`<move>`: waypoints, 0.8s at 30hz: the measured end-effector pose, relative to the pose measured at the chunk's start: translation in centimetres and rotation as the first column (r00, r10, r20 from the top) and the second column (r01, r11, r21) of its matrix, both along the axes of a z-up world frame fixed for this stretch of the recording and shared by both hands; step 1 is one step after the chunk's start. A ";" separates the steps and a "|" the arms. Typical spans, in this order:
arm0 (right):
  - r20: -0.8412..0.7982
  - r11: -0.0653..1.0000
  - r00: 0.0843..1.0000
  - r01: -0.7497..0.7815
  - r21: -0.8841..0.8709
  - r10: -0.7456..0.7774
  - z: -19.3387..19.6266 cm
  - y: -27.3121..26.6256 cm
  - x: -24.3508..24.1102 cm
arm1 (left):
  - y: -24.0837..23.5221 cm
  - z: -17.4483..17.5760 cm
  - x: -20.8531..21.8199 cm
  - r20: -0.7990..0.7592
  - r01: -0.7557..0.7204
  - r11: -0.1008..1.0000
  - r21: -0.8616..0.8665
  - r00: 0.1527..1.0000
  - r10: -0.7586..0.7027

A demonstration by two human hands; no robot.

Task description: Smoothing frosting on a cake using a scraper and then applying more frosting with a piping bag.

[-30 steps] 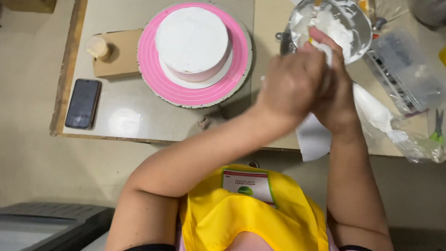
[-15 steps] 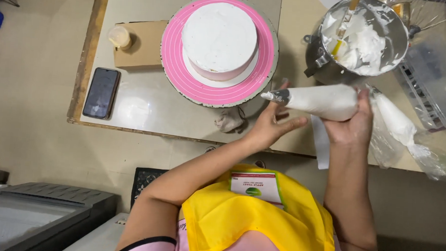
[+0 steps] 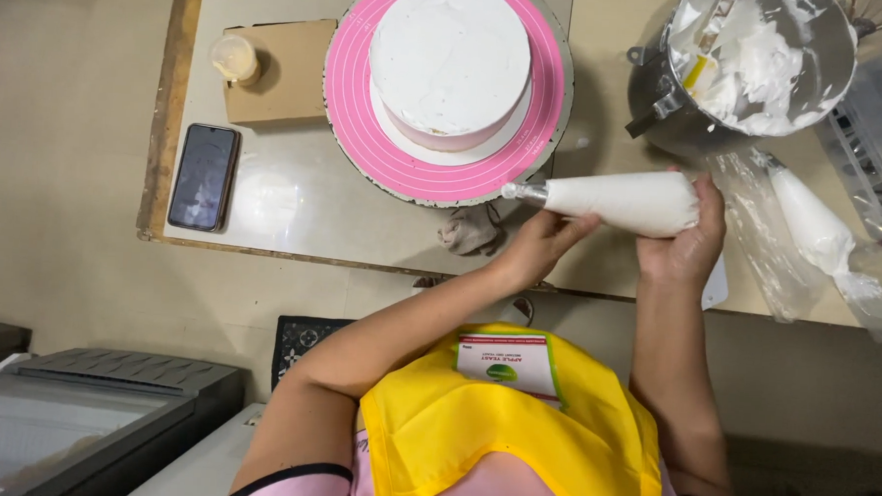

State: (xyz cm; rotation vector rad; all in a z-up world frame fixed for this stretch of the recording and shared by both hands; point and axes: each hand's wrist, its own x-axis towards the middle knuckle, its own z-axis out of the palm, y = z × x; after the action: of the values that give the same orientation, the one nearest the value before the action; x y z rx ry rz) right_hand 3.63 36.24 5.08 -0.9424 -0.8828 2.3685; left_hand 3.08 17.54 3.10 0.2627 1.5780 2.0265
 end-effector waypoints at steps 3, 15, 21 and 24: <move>0.017 0.989 0.990 0.142 0.030 -0.143 -1.9 0.7 -1.5 | -2.9 1.1 0.9 0.009 0.111 0.984 -0.140 0.994 -0.111; -0.060 0.950 0.968 0.251 0.184 -0.244 -2.9 -2.6 -6.4 | -11.2 -5.6 0.9 0.282 -0.362 0.931 0.041 0.898 0.337; -0.079 0.932 0.961 0.275 0.237 -0.263 -2.7 -3.7 -7.0 | -12.0 -8.4 0.4 0.281 -0.333 0.943 0.009 0.906 0.318; -0.062 0.923 0.963 0.270 0.273 -0.263 -3.1 -3.4 -6.8 | -12.3 -9.0 0.4 0.301 -0.344 0.939 0.022 0.898 0.322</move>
State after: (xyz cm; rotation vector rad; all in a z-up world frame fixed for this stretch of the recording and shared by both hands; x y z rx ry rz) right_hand -3.19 32.88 1.97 -0.8567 -0.9800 1.9602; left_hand 3.47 5.27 -5.92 -0.2947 1.4336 2.2586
